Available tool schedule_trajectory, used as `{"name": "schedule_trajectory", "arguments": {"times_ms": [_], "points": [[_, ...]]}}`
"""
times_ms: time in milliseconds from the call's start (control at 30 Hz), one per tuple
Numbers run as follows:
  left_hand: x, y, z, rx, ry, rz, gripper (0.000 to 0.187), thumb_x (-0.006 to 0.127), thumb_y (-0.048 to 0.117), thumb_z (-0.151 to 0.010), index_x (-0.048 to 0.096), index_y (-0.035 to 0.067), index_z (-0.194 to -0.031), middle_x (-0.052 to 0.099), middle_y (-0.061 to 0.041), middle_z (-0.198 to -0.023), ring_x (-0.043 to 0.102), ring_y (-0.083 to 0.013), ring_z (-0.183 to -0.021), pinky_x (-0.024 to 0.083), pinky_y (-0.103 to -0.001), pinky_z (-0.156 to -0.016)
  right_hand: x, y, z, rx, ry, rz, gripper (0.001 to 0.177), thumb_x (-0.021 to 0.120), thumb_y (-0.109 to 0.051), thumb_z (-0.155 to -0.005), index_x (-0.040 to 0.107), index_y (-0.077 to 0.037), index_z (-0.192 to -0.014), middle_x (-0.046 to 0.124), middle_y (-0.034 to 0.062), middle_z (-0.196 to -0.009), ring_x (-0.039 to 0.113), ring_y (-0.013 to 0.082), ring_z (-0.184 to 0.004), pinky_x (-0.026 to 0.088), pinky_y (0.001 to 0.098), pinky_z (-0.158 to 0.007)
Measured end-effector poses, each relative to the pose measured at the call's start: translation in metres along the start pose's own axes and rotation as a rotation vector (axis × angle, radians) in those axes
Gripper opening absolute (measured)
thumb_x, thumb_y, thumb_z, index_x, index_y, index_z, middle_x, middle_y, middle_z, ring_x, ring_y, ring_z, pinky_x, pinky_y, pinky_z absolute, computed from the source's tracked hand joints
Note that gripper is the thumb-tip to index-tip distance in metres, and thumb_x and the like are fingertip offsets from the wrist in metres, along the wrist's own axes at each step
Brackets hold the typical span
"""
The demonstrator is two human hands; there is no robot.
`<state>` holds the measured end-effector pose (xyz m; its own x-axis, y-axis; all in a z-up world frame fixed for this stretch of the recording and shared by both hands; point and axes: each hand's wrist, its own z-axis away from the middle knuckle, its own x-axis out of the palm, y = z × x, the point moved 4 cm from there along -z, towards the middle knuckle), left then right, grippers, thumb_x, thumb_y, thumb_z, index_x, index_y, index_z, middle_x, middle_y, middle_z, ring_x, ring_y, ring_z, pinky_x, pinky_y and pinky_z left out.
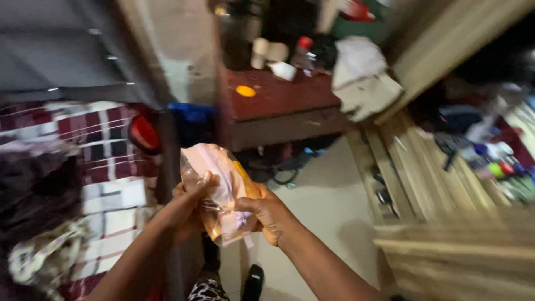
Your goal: The person picks up various clothing items and a small pouch from a closet shelf and a bed, handling them one by one.
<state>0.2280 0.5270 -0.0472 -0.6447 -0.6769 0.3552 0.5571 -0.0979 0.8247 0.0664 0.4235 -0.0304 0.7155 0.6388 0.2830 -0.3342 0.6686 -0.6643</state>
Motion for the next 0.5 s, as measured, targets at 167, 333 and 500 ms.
{"name": "schedule_trajectory", "arguments": {"times_ms": [167,333,500], "points": [[0.067,-0.031,-0.009,-0.343,0.162,-0.015,0.057,0.079,0.029,-0.083,0.049,0.001,-0.123,0.069,-0.016,-0.096,0.071,-0.0278,-0.080,0.062,-0.049,-0.071,-0.047,0.003,0.029,-0.176,0.144,-0.120,0.082,0.082,-0.018,-0.065,0.046,-0.012,-0.138,0.070,0.0052,-0.117,0.074,0.0187,-0.098,0.065,0.0390,-0.071],[0.128,-0.043,-0.028,-0.274,-0.208,0.032,0.054,0.080,0.018,-0.078,0.059,-0.004,-0.122,0.072,-0.016,-0.097,0.075,-0.0249,-0.075,0.064,-0.039,-0.063,-0.092,0.001,0.054,-0.287,0.166,-0.190,0.089,0.085,-0.032,-0.071,0.044,-0.007,-0.145,0.069,0.0100,-0.122,0.072,0.0188,-0.102,0.064,0.0360,-0.075],[0.181,-0.038,-0.037,-0.216,-0.328,-0.143,0.055,0.079,0.013,-0.082,0.053,-0.004,-0.127,0.071,-0.016,-0.100,0.071,-0.0257,-0.077,0.059,-0.040,-0.065,-0.128,0.011,0.059,-0.139,0.491,-0.375,0.085,0.078,-0.045,-0.079,0.034,-0.007,-0.141,0.069,0.0118,-0.121,0.075,0.0231,-0.107,0.065,0.0387,-0.081]]}}
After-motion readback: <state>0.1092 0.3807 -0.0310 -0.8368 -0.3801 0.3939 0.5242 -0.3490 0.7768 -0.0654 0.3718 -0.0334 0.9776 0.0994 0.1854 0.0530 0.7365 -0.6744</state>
